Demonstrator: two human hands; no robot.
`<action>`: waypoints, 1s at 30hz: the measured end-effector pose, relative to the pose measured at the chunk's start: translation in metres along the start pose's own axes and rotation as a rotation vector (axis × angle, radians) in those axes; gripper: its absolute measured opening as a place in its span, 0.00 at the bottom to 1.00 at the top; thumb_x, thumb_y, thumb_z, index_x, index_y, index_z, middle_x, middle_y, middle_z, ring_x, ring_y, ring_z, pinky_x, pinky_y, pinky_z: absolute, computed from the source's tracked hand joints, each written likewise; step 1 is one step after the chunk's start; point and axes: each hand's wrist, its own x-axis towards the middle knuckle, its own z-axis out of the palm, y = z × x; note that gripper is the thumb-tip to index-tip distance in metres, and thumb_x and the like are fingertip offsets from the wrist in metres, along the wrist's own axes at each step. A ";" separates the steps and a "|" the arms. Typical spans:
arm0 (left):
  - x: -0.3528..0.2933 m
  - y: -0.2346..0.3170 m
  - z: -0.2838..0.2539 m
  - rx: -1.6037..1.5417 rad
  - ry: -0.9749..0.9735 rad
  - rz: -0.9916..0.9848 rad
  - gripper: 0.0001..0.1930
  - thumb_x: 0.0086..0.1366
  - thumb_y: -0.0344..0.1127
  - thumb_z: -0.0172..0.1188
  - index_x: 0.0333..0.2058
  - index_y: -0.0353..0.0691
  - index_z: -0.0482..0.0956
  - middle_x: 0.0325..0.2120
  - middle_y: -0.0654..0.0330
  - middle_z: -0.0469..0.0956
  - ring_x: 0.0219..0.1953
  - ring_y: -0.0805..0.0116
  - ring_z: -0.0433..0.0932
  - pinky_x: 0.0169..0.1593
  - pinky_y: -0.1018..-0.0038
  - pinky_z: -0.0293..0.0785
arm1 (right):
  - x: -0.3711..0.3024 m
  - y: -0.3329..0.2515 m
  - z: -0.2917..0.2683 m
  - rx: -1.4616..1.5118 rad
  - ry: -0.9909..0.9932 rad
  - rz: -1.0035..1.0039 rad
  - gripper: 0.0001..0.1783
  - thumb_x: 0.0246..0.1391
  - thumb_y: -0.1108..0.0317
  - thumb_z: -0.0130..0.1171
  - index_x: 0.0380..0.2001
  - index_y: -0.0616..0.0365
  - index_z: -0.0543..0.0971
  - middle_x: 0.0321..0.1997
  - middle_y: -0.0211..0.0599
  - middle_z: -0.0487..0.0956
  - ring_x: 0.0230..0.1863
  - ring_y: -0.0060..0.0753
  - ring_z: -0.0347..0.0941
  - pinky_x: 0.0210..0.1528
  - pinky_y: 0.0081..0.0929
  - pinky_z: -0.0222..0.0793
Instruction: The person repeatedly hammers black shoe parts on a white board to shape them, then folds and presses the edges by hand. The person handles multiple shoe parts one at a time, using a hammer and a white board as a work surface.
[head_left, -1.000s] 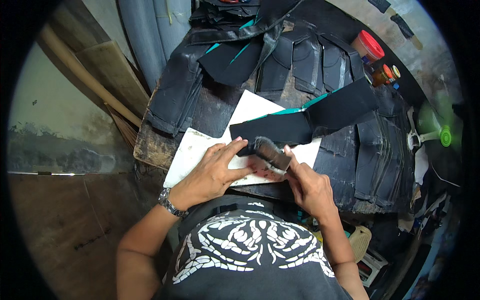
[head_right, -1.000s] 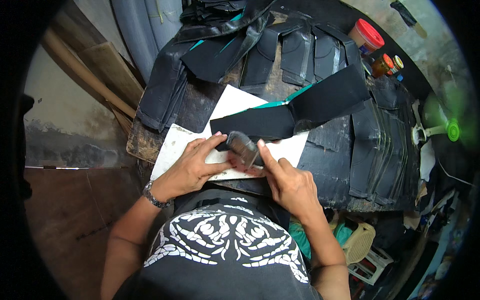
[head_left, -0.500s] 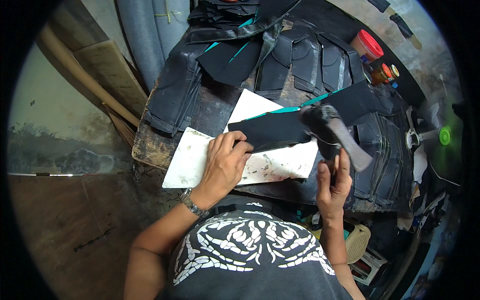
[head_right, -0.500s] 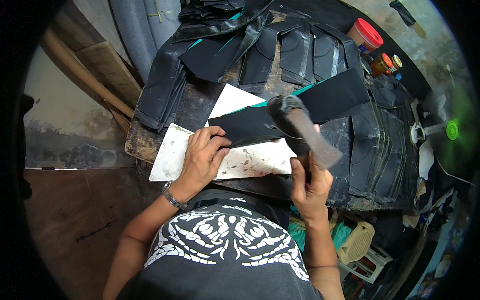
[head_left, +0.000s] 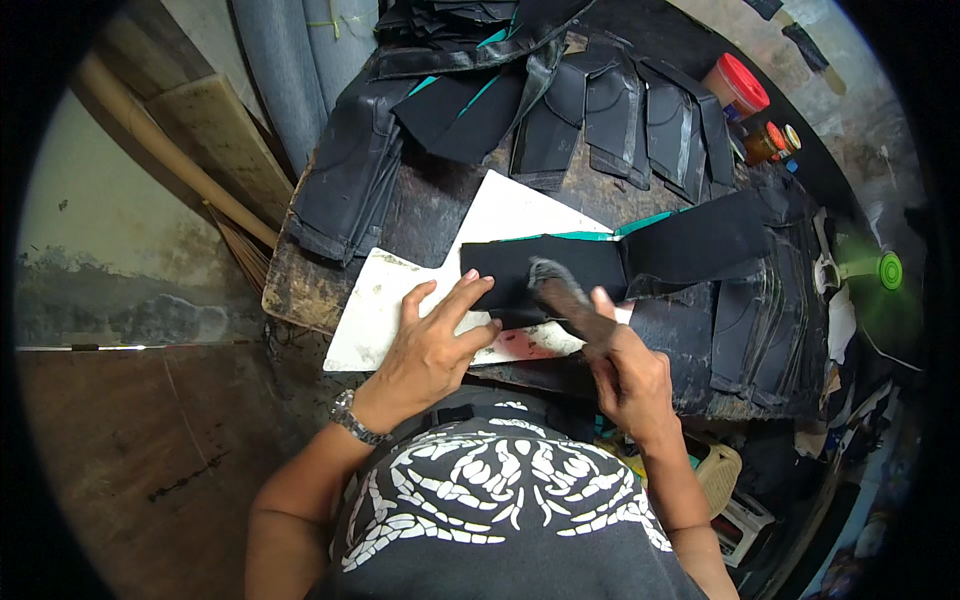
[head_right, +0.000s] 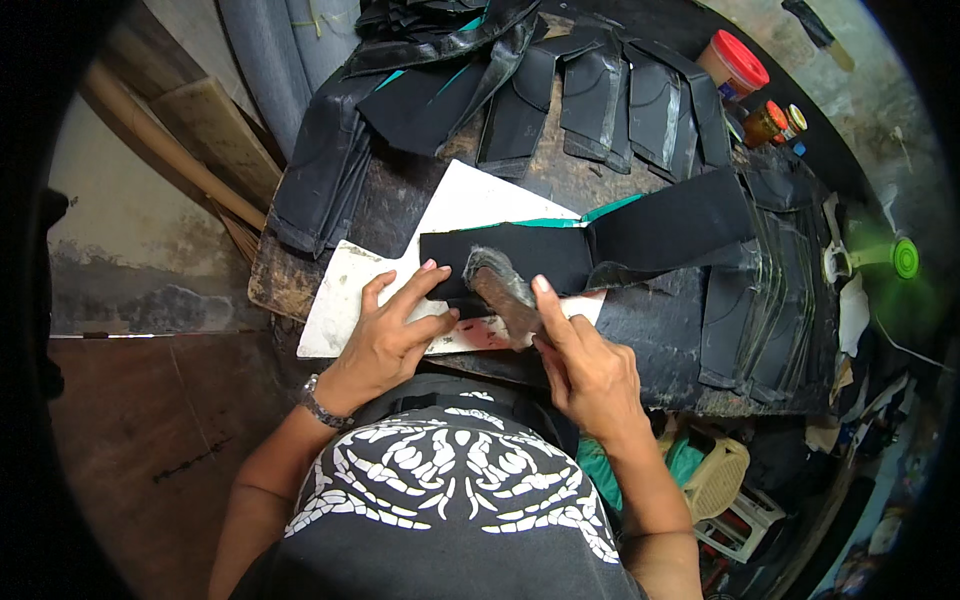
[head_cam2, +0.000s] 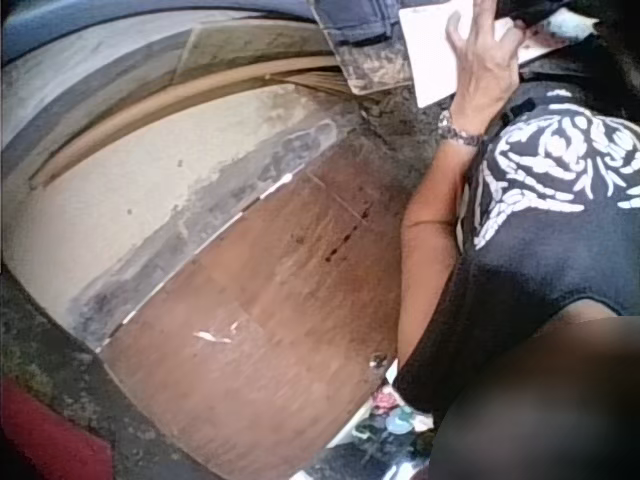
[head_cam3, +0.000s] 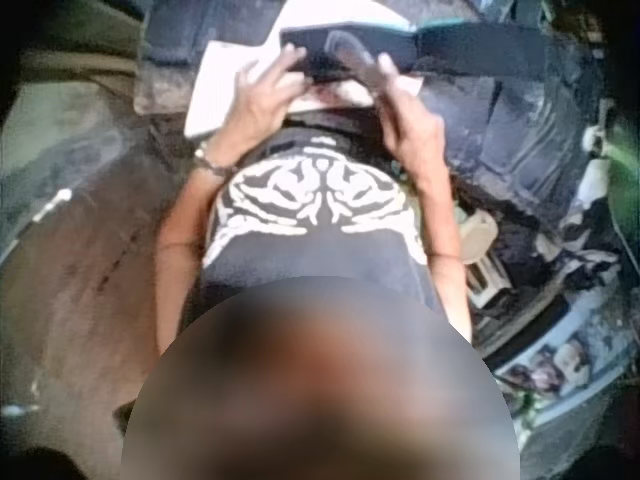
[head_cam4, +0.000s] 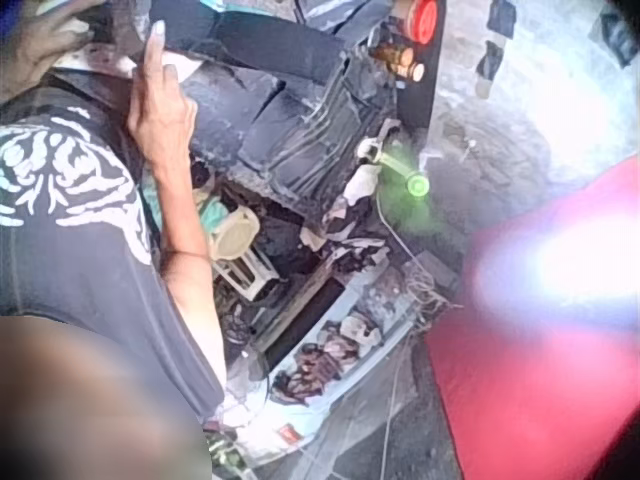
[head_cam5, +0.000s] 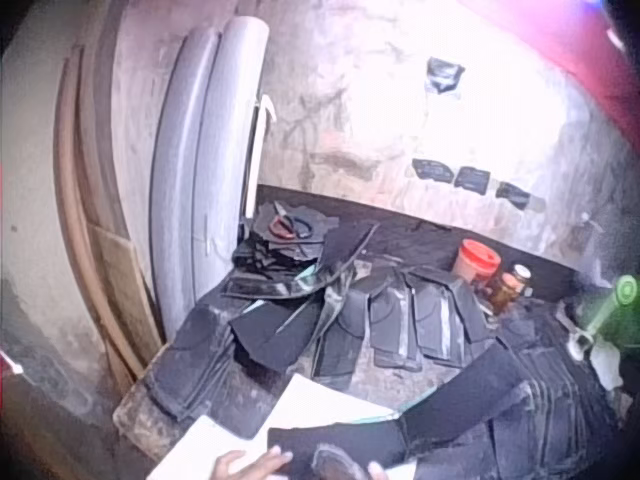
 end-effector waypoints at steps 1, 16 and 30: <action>0.000 -0.002 -0.002 -0.029 -0.012 0.000 0.11 0.63 0.25 0.61 0.44 0.43 0.86 0.67 0.48 0.68 0.72 0.55 0.64 0.70 0.50 0.52 | 0.000 -0.002 0.003 0.041 0.121 -0.026 0.40 0.57 0.72 0.66 0.72 0.43 0.67 0.36 0.44 0.82 0.30 0.52 0.80 0.32 0.43 0.77; 0.030 -0.007 -0.066 -0.407 -0.064 -0.094 0.12 0.67 0.27 0.62 0.47 0.42 0.88 0.60 0.49 0.78 0.66 0.55 0.74 0.67 0.58 0.67 | -0.008 0.002 0.008 -0.115 -0.084 0.023 0.42 0.55 0.69 0.68 0.72 0.37 0.67 0.29 0.40 0.77 0.23 0.46 0.77 0.28 0.39 0.75; 0.021 0.028 -0.222 -0.545 0.729 0.642 0.26 0.68 0.36 0.60 0.62 0.32 0.73 0.59 0.40 0.76 0.63 0.47 0.75 0.67 0.55 0.70 | -0.134 0.098 -0.030 -0.577 0.444 0.638 0.34 0.63 0.77 0.58 0.71 0.44 0.71 0.43 0.42 0.79 0.34 0.51 0.75 0.39 0.38 0.72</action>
